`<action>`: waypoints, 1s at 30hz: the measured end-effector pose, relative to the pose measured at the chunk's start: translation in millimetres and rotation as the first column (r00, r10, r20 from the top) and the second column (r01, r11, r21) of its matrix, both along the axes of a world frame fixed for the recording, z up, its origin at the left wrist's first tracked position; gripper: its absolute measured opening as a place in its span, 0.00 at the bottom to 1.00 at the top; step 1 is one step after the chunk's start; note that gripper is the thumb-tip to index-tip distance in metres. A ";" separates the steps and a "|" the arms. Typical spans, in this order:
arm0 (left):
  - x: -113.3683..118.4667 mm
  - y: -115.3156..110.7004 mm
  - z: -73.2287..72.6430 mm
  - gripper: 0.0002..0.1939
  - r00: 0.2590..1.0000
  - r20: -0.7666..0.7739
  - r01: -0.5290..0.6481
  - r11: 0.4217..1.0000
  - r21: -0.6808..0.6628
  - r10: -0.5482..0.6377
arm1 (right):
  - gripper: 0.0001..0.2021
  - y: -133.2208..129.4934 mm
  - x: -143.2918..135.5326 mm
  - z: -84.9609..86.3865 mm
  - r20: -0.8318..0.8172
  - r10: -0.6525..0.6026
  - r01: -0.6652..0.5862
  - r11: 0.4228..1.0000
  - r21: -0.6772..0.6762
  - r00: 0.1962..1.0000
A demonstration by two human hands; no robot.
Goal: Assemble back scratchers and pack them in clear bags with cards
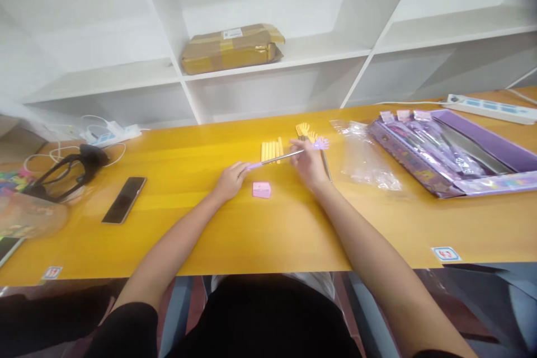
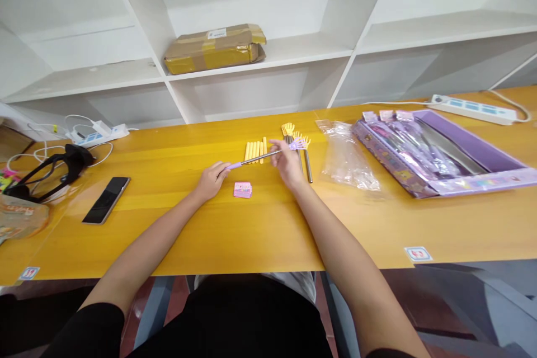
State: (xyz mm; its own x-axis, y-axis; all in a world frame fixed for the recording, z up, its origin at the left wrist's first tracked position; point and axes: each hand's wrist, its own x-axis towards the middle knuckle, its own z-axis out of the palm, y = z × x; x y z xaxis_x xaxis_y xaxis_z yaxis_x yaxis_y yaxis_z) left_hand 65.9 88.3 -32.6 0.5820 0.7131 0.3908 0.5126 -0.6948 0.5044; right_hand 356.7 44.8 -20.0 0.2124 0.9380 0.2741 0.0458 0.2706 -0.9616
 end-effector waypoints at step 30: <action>0.6 -6.8 -7.4 0.21 0.992 0.069 0.094 0.981 0.169 -0.107 | 0.14 -3.6 4.5 -12.3 0.092 -0.134 0.138 0.990 -0.035 0.987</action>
